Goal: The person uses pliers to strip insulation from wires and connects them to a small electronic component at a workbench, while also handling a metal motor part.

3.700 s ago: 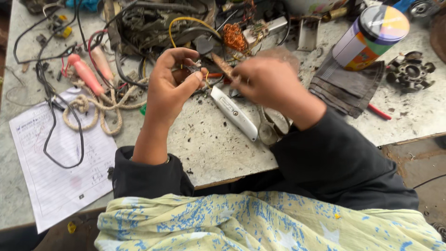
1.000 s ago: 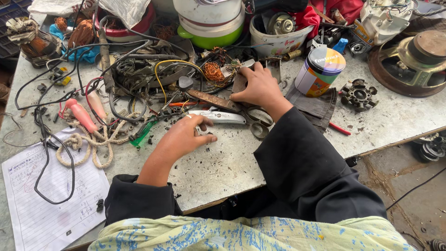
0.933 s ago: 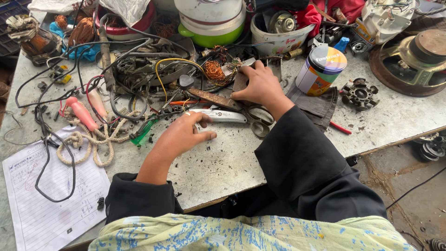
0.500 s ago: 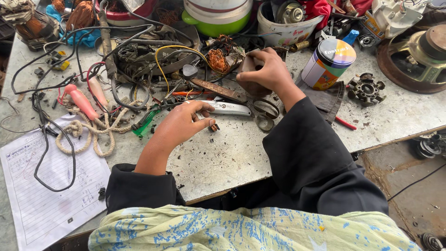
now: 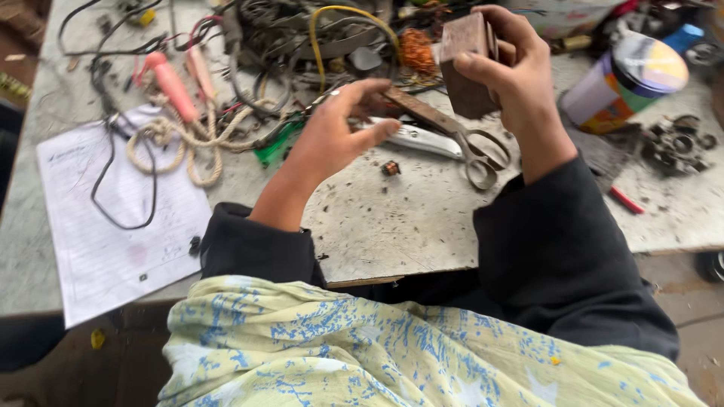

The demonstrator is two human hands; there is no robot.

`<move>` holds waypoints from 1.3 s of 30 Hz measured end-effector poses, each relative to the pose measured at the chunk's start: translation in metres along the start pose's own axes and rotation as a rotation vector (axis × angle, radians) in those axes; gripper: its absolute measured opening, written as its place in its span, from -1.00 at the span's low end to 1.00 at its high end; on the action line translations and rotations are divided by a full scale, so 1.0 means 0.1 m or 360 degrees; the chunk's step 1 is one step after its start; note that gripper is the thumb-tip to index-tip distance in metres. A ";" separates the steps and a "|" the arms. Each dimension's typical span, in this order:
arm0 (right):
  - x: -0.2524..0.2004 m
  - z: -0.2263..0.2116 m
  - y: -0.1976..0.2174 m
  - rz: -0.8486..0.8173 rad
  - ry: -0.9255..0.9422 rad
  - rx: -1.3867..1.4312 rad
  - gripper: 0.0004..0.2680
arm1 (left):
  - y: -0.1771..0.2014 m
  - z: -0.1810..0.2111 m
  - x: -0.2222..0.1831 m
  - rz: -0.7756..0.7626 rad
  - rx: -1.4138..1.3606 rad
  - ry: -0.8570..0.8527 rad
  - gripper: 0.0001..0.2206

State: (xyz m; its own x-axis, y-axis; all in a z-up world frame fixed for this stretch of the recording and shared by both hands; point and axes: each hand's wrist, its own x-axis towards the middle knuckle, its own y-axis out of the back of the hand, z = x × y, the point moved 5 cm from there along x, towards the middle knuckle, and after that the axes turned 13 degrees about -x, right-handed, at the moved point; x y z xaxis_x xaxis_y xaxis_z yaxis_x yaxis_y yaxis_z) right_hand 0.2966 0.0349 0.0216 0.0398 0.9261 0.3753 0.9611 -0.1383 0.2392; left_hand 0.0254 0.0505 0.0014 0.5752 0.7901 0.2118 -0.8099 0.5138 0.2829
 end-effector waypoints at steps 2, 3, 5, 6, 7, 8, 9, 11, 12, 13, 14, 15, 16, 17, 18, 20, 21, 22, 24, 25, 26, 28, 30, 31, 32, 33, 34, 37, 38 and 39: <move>-0.08 -0.21 -0.15 -0.0116 0.0034 0.0113 -0.46 | -0.05 -0.04 0.02 -0.0084 -0.0063 -0.0022 -0.07; -0.13 -0.29 -0.24 -0.0169 0.0009 0.0153 -0.46 | -0.10 -0.06 0.04 -0.0159 -0.0088 -0.0019 0.04; -0.23 -0.38 -0.43 -0.0231 -0.0013 0.0182 -0.45 | -0.15 -0.09 0.03 -0.0224 -0.0115 -0.0021 0.17; -0.26 -0.41 -0.50 -0.0239 -0.0011 0.0170 -0.44 | -0.17 -0.09 -0.01 -0.0214 -0.0117 -0.0025 0.19; -0.28 -0.46 -0.51 -0.0234 0.0002 0.0139 -0.44 | -0.21 -0.07 0.00 -0.0214 -0.0124 -0.0053 0.21; -0.32 -0.47 -0.58 -0.0246 -0.0030 0.0171 -0.43 | -0.24 -0.05 -0.02 -0.0190 -0.0257 -0.0021 0.19; -0.33 -0.49 -0.62 -0.0245 -0.0046 0.0194 -0.43 | -0.27 0.00 -0.03 -0.0178 -0.0385 -0.0007 0.17; -0.37 -0.49 -0.71 -0.0266 -0.0192 0.0361 -0.41 | -0.29 0.07 -0.04 -0.0166 -0.0568 0.0013 0.15; -0.39 -0.48 -0.73 -0.0278 -0.0269 0.0447 -0.39 | -0.29 0.09 -0.06 -0.0164 -0.0623 0.0018 0.15; -0.39 -0.48 -0.75 -0.0283 -0.0273 0.0496 -0.39 | -0.29 0.11 -0.07 -0.0150 -0.0673 0.0036 0.14; -0.39 -0.48 -0.78 -0.0289 -0.0277 0.0544 -0.39 | -0.32 0.12 -0.05 -0.0145 -0.0692 0.0050 0.15; -0.40 -0.47 -0.80 -0.0306 -0.0287 0.0604 -0.38 | -0.33 0.13 -0.06 -0.0127 -0.0707 0.0075 0.17; -0.41 -0.48 -0.79 -0.0308 -0.0256 0.0451 -0.38 | -0.35 0.13 -0.06 -0.0109 -0.0722 0.0100 0.18; -0.42 -0.48 -0.79 -0.0317 -0.0227 0.0306 -0.38 | -0.38 0.14 -0.07 -0.0092 -0.0790 0.0085 0.18; -0.44 -0.48 -0.81 -0.0325 -0.0197 0.0161 -0.37 | -0.42 0.15 -0.07 -0.0074 -0.0858 0.0068 0.18; -0.47 -0.51 -0.87 -0.0305 -0.0022 0.0009 -0.40 | -0.42 0.18 -0.07 -0.0053 -0.0844 0.0075 0.19; -0.48 -0.53 -0.90 -0.0287 0.0065 -0.0063 -0.42 | -0.40 0.19 -0.08 -0.0059 -0.0760 0.0105 0.20; -0.48 -0.51 -0.92 -0.0289 0.0010 0.0010 -0.41 | -0.39 0.21 -0.08 -0.0064 -0.0675 0.0136 0.22; -0.50 -0.46 -0.95 -0.0284 -0.0110 0.0151 -0.38 | -0.35 0.24 -0.09 -0.0042 -0.0562 0.0196 0.26; -0.51 -0.49 -0.94 -0.0257 -0.0029 0.0082 -0.40 | -0.33 0.26 -0.09 -0.0031 -0.0510 0.0222 0.28; -0.51 -0.51 -0.94 -0.0232 0.0053 0.0012 -0.41 | -0.33 0.28 -0.09 -0.0035 -0.0502 0.0222 0.28; -0.53 -0.51 -0.95 -0.0227 0.0074 0.0004 -0.42 | -0.31 0.31 -0.11 -0.0032 -0.0486 0.0223 0.29; -0.54 -0.47 -0.99 -0.0262 -0.0050 0.0134 -0.40 | -0.26 0.28 -0.14 -0.0029 -0.0411 0.0313 0.26; -0.55 -0.44 -1.02 -0.0262 -0.0082 0.0149 -0.39 | -0.24 0.26 -0.14 -0.0032 -0.0368 0.0359 0.24; -0.55 -0.42 -1.05 -0.0261 -0.0115 0.0164 -0.39 | -0.22 0.25 -0.14 -0.0038 -0.0342 0.0333 0.21; -0.56 -0.39 -1.06 -0.0261 -0.0150 0.0177 -0.39 | -0.22 0.23 -0.14 -0.0044 -0.0319 0.0308 0.17; -0.56 -0.36 -1.08 -0.0258 -0.0167 0.0173 -0.39 | -0.22 0.22 -0.14 -0.0051 -0.0296 0.0284 0.13; -0.56 -0.31 -1.10 -0.0262 -0.0171 0.0138 -0.39 | -0.22 0.15 -0.14 -0.0048 -0.0289 0.0382 0.14; -0.56 -0.31 -1.10 -0.0268 -0.0145 0.0116 -0.39 | -0.21 0.14 -0.14 -0.0064 -0.0287 0.0377 0.16; -0.57 -0.30 -1.10 -0.0271 -0.0123 0.0095 -0.38 | -0.21 0.14 -0.13 -0.0085 -0.0285 0.0375 0.18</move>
State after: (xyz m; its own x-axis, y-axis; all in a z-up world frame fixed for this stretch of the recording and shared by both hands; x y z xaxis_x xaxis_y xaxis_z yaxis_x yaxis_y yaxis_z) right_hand 0.1807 -0.0135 0.0011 -0.1060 0.9589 0.2634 0.9701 0.0416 0.2391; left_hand 0.0365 0.0245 0.0062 0.5923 0.8053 -0.0280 -0.7985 0.5912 0.1136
